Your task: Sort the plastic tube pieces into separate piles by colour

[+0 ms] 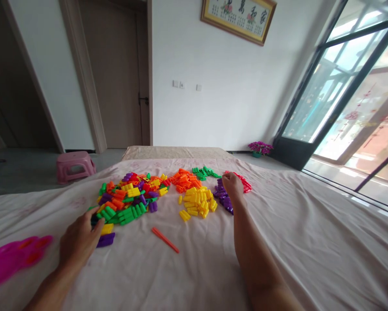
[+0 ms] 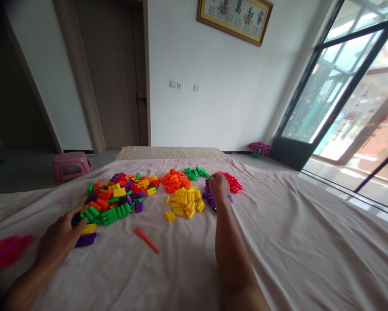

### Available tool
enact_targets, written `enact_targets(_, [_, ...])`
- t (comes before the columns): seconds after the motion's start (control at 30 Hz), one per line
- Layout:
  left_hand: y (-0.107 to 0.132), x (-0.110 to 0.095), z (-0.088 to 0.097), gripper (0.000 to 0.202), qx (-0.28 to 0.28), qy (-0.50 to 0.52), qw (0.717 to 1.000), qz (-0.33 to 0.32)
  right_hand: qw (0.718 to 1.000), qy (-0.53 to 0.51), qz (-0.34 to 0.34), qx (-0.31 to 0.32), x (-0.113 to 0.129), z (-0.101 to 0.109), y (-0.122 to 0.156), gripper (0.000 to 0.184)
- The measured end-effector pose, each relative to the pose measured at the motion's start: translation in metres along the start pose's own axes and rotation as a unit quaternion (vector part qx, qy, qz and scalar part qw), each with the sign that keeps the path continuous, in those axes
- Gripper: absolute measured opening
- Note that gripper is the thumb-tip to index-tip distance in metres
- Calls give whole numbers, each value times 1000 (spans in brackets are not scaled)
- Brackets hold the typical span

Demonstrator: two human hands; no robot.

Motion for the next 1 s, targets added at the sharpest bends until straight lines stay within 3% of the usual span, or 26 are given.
enact_targets(0.17, [-1,0,0,47,6,4,1000,14,996,80,-28,-27,-14,12,-4,32])
enact_targets(0.3, [1,-2,2,46,2,6,1000,12,998,-19,54,-37,17,4,-3,32])
enact_targets(0.37, [3,-4,4,47,-4,13,1000,6,987,-112,116,1,45,-13,4,30])
enact_targets(0.47, [5,-6,6,48,-7,35,999,4,943,-219,232,90,100,-51,26,30])
enact_targets(0.57, [5,-6,8,49,-9,67,998,16,910,-216,321,149,153,-90,48,35])
enact_targets(0.7, [6,-6,13,52,-23,97,994,34,901,-119,364,203,207,-132,50,46])
enact_targets(0.83, [5,-7,14,52,-30,81,995,42,881,-61,405,236,237,-154,35,33])
enact_targets(1.0, [1,-8,10,54,-35,64,997,25,869,-40,422,256,239,-167,40,25])
Point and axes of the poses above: each hand's wrist, its own y-axis away from the middle knuckle, its own z-axis out of the back of the hand, x = y × z, the point moved 4 cm from there along -y, towards the middle knuckle, and after that the axes turned 9 degrees about z, right-handed, at the moved point
